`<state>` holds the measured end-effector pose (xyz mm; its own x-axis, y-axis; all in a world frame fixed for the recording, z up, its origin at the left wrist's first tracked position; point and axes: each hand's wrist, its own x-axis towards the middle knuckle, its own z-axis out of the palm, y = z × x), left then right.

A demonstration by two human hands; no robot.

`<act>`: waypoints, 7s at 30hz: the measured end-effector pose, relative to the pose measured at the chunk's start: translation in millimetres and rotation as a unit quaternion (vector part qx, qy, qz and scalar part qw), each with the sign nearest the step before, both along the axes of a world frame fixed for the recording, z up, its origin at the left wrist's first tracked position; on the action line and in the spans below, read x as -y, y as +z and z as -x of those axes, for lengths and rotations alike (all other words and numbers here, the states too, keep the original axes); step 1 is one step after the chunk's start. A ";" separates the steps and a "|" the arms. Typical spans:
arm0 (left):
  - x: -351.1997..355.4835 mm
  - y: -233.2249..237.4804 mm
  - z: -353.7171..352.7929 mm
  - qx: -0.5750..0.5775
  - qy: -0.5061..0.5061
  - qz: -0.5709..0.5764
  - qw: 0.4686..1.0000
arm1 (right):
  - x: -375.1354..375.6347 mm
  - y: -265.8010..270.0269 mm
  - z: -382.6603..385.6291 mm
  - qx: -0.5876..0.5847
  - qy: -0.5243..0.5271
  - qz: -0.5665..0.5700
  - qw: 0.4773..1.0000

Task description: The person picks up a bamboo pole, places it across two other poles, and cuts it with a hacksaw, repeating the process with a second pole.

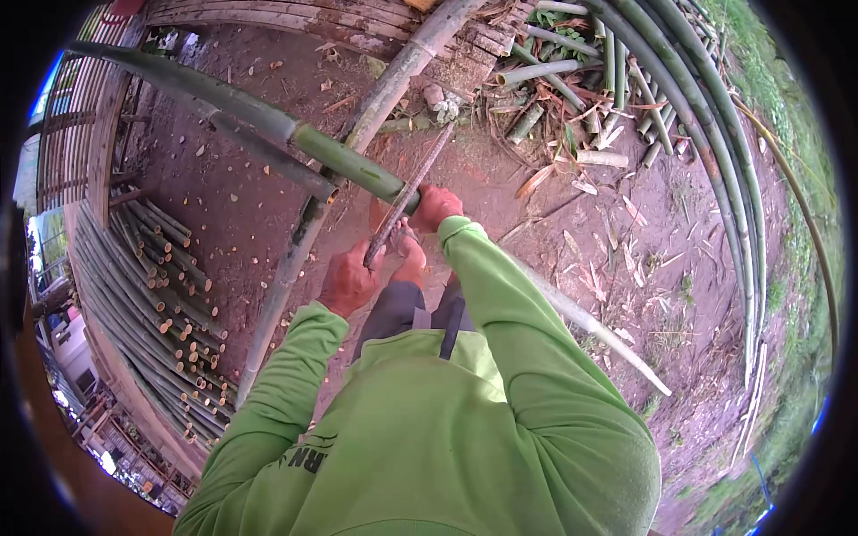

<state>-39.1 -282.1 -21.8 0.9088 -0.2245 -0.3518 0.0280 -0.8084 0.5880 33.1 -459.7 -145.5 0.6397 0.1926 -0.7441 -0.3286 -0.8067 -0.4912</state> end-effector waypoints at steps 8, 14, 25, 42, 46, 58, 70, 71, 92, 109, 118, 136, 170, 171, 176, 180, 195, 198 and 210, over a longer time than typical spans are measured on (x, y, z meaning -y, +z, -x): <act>-15.8 -5.6 12.4 -0.005 0.001 0.022 1.000 | -4.7 4.7 23.4 0.052 -0.011 0.027 0.998; -25.6 85.4 50.5 -0.027 0.006 -0.028 0.999 | -12.9 8.6 24.1 0.016 -0.003 0.047 0.999; -8.1 98.8 66.3 -0.052 0.011 -0.048 0.997 | 8.5 6.5 7.4 0.063 0.004 0.013 0.998; 18.9 36.5 -7.5 -0.032 0.014 -0.039 0.999 | -9.2 2.4 22.1 0.055 -0.025 0.056 0.997; -12.6 14.3 9.9 0.007 -0.013 0.004 1.000 | -0.3 -0.4 18.4 0.083 0.027 0.013 0.996; -6.5 -17.3 10.8 0.010 0.005 0.040 0.999 | 1.8 27.0 27.2 0.069 -0.018 0.010 0.997; -19.3 31.2 31.0 -0.011 -0.015 -0.012 1.000 | -13.6 4.1 35.1 0.055 -0.048 0.059 0.996; -2.4 -12.2 1.7 0.021 -0.031 -0.013 0.999 | -13.9 8.6 32.4 0.043 -0.041 0.054 0.997; 3.6 2.5 9.9 0.019 0.016 0.020 0.999 | -4.1 8.4 27.0 0.060 -0.025 0.043 0.997; 5.0 -21.4 20.2 0.035 0.008 0.013 0.999 | -6.1 -7.3 35.3 0.107 -0.026 0.044 0.993; -37.0 109.2 95.6 -0.053 0.039 -0.001 0.998 | -4.4 10.8 24.5 0.061 -0.026 0.064 0.996; -31.2 24.4 61.5 -0.022 -0.003 0.050 0.998 | 17.6 -34.7 11.0 0.130 0.017 0.044 0.990; 16.9 8.5 -27.1 0.035 -0.029 0.055 0.997 | 58.8 5.9 -28.8 0.215 -0.022 0.182 0.959; 9.4 16.1 -10.8 0.028 -0.040 0.045 0.998 | 67.5 -2.6 -34.4 0.214 -0.015 0.182 0.960; -58.7 74.7 53.4 0.118 0.038 0.153 0.980 | 73.0 41.0 -31.4 0.219 -0.032 0.103 0.970; -110.2 105.0 116.1 0.144 0.121 0.159 0.969 | 56.8 91.7 19.5 0.247 -0.025 0.067 0.966; -157.2 75.4 205.4 0.054 0.567 0.189 0.800 | -85.3 175.5 -128.3 0.388 0.087 0.037 0.917; -166.1 75.8 219.1 0.040 0.572 0.175 0.800 | -99.2 189.6 -202.8 0.425 0.041 0.087 0.900; -185.3 67.5 247.1 0.037 0.591 0.231 0.772 | -39.9 49.6 -14.8 0.373 0.059 0.066 0.924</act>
<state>-286.2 -96.8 45.6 0.5876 0.6916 -0.4200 0.5385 0.0532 0.8409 48.0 -419.7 -96.0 0.9641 0.2334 -0.1264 0.1563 -0.8842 -0.4402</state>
